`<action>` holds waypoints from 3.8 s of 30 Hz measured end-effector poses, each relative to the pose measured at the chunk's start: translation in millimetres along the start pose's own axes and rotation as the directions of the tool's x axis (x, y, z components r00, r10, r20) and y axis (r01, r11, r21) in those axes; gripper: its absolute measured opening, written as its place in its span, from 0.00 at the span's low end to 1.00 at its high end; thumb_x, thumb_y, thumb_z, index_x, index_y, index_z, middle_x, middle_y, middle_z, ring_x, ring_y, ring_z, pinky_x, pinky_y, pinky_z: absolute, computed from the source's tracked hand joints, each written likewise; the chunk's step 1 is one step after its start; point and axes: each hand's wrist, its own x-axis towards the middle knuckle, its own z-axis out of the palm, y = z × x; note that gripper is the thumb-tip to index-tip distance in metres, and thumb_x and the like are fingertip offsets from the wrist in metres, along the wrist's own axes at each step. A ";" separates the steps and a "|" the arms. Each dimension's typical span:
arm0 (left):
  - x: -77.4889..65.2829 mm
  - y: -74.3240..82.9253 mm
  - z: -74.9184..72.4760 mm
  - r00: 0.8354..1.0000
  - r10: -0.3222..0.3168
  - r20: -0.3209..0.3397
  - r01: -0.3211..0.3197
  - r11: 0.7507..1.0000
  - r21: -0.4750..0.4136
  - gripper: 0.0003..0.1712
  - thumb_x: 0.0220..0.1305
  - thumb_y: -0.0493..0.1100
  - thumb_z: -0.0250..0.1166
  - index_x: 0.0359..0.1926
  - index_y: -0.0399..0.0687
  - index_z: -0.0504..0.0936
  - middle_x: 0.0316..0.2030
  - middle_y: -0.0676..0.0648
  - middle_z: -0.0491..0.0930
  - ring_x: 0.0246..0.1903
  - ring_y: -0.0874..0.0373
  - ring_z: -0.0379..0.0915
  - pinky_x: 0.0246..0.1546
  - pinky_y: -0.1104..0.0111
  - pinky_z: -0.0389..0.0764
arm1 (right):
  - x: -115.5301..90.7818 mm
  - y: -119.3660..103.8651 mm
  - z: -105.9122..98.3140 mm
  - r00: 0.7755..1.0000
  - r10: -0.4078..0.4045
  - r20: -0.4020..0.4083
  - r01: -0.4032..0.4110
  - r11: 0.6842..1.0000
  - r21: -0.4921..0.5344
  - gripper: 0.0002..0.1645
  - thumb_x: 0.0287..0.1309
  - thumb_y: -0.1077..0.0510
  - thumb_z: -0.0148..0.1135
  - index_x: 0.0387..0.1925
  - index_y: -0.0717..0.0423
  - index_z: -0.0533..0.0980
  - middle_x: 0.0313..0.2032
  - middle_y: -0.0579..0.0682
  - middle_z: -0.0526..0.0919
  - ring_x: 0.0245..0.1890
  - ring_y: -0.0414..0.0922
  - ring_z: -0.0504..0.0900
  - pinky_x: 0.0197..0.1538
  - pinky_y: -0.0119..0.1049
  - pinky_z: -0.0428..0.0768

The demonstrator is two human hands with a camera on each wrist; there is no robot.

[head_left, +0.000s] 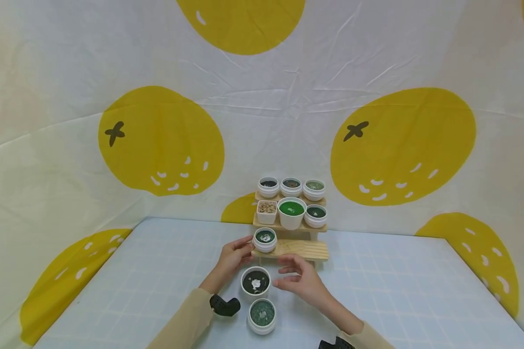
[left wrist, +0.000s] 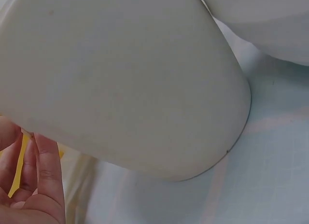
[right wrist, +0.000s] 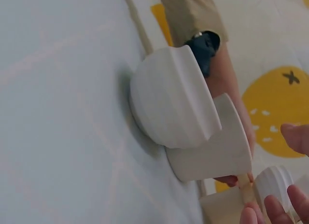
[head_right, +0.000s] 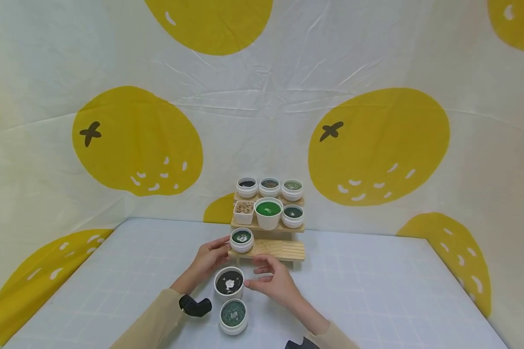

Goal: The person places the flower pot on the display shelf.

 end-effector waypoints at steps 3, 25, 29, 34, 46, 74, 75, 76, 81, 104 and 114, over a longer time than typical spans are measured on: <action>-0.2 -0.1 0.2 1.000 -0.007 -0.014 0.007 1.000 0.005 0.24 0.66 0.36 0.60 0.61 0.34 0.73 0.39 0.46 0.80 0.29 0.64 0.76 0.32 0.75 0.83 | -5.4 5.9 0.8 0.999 -0.005 0.046 0.005 1.000 0.006 0.35 0.51 0.61 0.71 0.59 0.66 0.67 0.55 0.66 0.74 0.53 0.57 0.78 0.51 0.35 0.82; 2.4 1.0 0.5 1.000 -0.024 -0.019 0.024 1.000 0.005 0.23 0.65 0.36 0.61 0.61 0.35 0.74 0.38 0.47 0.79 0.28 0.63 0.76 0.32 0.75 0.83 | -32.4 24.7 4.9 0.980 0.003 0.198 -0.013 0.999 0.045 0.39 0.45 0.61 0.75 0.58 0.65 0.67 0.55 0.66 0.74 0.50 0.49 0.78 0.49 0.30 0.81; 1.5 0.9 0.3 1.000 -0.020 -0.013 0.020 1.000 0.004 0.24 0.66 0.37 0.60 0.61 0.35 0.73 0.39 0.47 0.80 0.29 0.64 0.76 0.33 0.75 0.83 | -36.0 25.8 7.6 0.977 0.004 0.213 -0.012 0.999 0.036 0.38 0.44 0.61 0.75 0.58 0.65 0.68 0.54 0.64 0.75 0.48 0.47 0.79 0.48 0.30 0.81; 1.2 0.5 0.4 1.000 -0.010 -0.006 0.010 1.000 -0.003 0.24 0.66 0.37 0.60 0.62 0.34 0.72 0.38 0.48 0.80 0.28 0.64 0.76 0.32 0.75 0.83 | -39.5 25.8 12.2 0.973 0.011 0.232 -0.026 0.998 0.062 0.38 0.44 0.63 0.75 0.57 0.64 0.68 0.51 0.62 0.75 0.46 0.43 0.79 0.47 0.29 0.81; 1.6 2.6 -1.0 0.999 -0.027 0.018 0.027 1.000 -0.006 0.24 0.66 0.35 0.59 0.62 0.32 0.71 0.37 0.49 0.79 0.28 0.64 0.75 0.34 0.73 0.83 | -41.5 26.7 22.0 0.965 -0.016 0.261 -0.009 0.995 0.095 0.38 0.43 0.64 0.75 0.57 0.66 0.69 0.52 0.60 0.76 0.45 0.38 0.78 0.49 0.26 0.80; 3.3 -3.0 -1.0 1.000 0.003 0.001 -0.003 1.000 -0.019 0.24 0.65 0.35 0.60 0.61 0.33 0.73 0.37 0.48 0.80 0.28 0.65 0.76 0.32 0.75 0.82 | -38.7 19.6 33.8 0.958 0.040 0.285 -0.058 0.997 0.053 0.38 0.39 0.64 0.78 0.55 0.62 0.71 0.48 0.51 0.77 0.45 0.39 0.78 0.48 0.22 0.79; 3.7 -3.2 -1.1 1.000 -0.001 -0.001 0.001 1.000 -0.021 0.24 0.65 0.35 0.60 0.61 0.33 0.73 0.37 0.48 0.80 0.28 0.64 0.76 0.32 0.75 0.82 | -38.5 19.3 33.9 0.957 0.043 0.288 -0.059 0.997 0.046 0.38 0.39 0.63 0.78 0.55 0.62 0.71 0.48 0.51 0.77 0.45 0.39 0.78 0.48 0.22 0.79; 3.9 -3.4 -1.3 1.000 0.003 0.002 -0.003 1.000 -0.018 0.24 0.65 0.35 0.60 0.61 0.32 0.73 0.38 0.48 0.79 0.28 0.64 0.76 0.32 0.75 0.83 | -38.2 19.2 34.0 0.956 0.046 0.291 -0.060 0.997 0.040 0.38 0.39 0.62 0.78 0.55 0.61 0.71 0.48 0.51 0.77 0.45 0.39 0.78 0.48 0.22 0.79; 4.5 -2.8 -1.6 1.000 -0.011 0.001 0.011 1.000 -0.006 0.23 0.65 0.36 0.60 0.61 0.35 0.73 0.38 0.47 0.79 0.29 0.64 0.76 0.33 0.75 0.83 | -36.9 19.2 34.6 0.954 0.049 0.296 -0.058 0.998 0.022 0.39 0.39 0.61 0.79 0.55 0.61 0.71 0.48 0.51 0.77 0.45 0.38 0.78 0.48 0.22 0.78; 2.5 -2.1 -0.8 1.000 -0.015 -0.007 0.015 1.000 -0.004 0.23 0.65 0.36 0.60 0.61 0.35 0.74 0.37 0.48 0.78 0.28 0.64 0.75 0.31 0.76 0.82 | -40.5 14.5 37.8 0.958 0.065 0.279 -0.060 0.998 -0.026 0.36 0.41 0.62 0.77 0.55 0.56 0.72 0.47 0.49 0.77 0.45 0.37 0.75 0.48 0.22 0.77; 2.3 -1.2 -0.4 1.000 -0.016 0.000 0.016 1.000 -0.011 0.24 0.65 0.37 0.61 0.61 0.34 0.73 0.38 0.47 0.79 0.29 0.64 0.75 0.32 0.76 0.82 | -40.7 19.0 35.3 0.963 0.045 0.264 -0.032 0.998 -0.054 0.37 0.40 0.57 0.78 0.55 0.55 0.72 0.47 0.47 0.78 0.44 0.36 0.76 0.48 0.22 0.77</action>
